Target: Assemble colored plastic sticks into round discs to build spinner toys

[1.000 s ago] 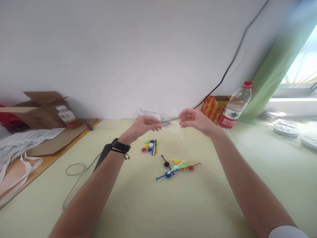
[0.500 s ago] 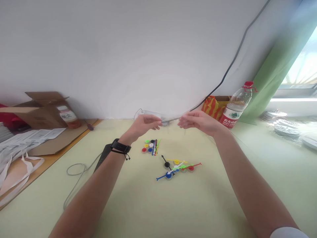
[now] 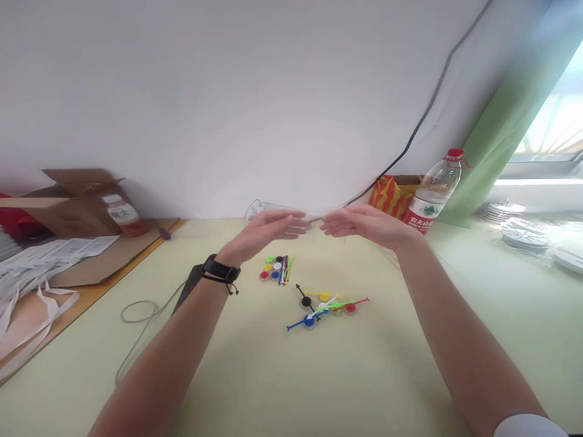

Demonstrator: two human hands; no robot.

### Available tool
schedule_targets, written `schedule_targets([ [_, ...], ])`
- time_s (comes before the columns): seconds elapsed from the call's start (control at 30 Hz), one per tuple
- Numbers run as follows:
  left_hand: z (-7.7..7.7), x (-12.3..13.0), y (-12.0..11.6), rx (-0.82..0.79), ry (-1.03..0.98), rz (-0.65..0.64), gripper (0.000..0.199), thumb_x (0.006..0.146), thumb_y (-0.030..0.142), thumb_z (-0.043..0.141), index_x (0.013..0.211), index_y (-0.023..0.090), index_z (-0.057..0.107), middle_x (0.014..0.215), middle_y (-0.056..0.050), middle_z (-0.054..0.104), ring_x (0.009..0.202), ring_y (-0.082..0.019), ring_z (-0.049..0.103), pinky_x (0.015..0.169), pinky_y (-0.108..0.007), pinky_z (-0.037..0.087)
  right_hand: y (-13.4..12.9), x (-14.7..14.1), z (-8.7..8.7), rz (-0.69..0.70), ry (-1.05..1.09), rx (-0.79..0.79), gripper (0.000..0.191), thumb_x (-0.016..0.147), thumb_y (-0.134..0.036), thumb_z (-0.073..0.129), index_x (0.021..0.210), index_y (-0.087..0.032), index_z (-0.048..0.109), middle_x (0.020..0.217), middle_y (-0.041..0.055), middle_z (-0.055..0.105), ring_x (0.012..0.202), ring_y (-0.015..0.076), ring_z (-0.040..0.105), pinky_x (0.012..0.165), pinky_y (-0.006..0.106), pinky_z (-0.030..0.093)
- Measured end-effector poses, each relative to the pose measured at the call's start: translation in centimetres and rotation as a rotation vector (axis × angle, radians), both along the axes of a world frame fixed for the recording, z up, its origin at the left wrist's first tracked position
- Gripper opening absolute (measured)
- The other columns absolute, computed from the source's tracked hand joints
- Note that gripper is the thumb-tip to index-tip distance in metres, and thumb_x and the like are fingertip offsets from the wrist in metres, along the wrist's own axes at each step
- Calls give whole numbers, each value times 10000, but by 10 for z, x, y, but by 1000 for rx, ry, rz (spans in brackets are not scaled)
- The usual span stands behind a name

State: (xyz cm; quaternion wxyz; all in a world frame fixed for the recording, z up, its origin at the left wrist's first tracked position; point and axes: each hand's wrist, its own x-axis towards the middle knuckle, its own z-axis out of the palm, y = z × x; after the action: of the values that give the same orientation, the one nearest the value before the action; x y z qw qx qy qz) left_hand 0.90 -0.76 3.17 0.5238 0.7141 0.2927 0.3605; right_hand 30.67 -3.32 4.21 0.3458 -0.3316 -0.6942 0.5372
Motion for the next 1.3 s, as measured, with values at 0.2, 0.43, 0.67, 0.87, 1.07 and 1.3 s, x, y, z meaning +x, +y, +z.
schedule_targets([
  [0.2, 5, 3, -9, -41, 17, -231, 487, 986, 584, 590, 1365, 294, 686, 1478, -105, 617, 1413, -325, 538, 1158, -505, 442, -8, -5, 4, 299, -5, -63, 717, 889, -821, 515, 1301, -271, 720, 1437, 77, 659, 1382, 331, 563, 1165, 496, 427],
  [0.43, -2, 7, -10, -136, -26, -560, 662, 1058, 653, 251, 1515, 275, 545, 1627, -82, 445, 1538, -355, 342, 1229, -576, 254, -5, -15, -6, 528, 87, -143, 1051, 890, -895, 85, 1519, -169, 513, 1637, 119, 428, 1561, 333, 283, 1266, 505, 208],
  [0.67, 3, 1, -13, -161, -4, -615, 942, 946, 824, 130, 1525, 199, 531, 1619, -113, 449, 1548, -392, 294, 1223, -569, 229, -1, -22, -22, 511, 109, -242, 1225, 761, -969, -51, 1566, -186, 438, 1627, 106, 442, 1575, 281, 247, 1267, 420, 182],
  [0.87, 5, -3, -14, -141, 119, -661, 930, 943, 831, 124, 1574, 237, 460, 1661, -64, 389, 1567, -360, 248, 1243, -516, 223, 1, -23, -31, 536, 16, -195, 1265, 710, -1016, -21, 1550, -198, 454, 1617, 116, 449, 1566, 282, 273, 1244, 423, 238],
  [1.07, 3, -3, -11, -74, 289, -695, 781, 1021, 732, 173, 1583, 258, 438, 1611, -81, 448, 1519, -323, 350, 1221, -493, 280, -10, -28, -19, 536, -91, -70, 1156, 763, -1009, 95, 1468, -225, 569, 1573, 93, 513, 1550, 271, 316, 1219, 406, 313],
  [1.3, 11, 6, -12, 168, 585, -709, 809, 939, 730, 514, 1599, 279, 390, 1535, -93, 521, 1432, -344, 454, 1126, -434, 410, -30, -45, 5, 589, -299, 10, 954, 876, -924, 243, 1395, -244, 664, 1488, 53, 610, 1471, 281, 460, 1168, 391, 408],
])
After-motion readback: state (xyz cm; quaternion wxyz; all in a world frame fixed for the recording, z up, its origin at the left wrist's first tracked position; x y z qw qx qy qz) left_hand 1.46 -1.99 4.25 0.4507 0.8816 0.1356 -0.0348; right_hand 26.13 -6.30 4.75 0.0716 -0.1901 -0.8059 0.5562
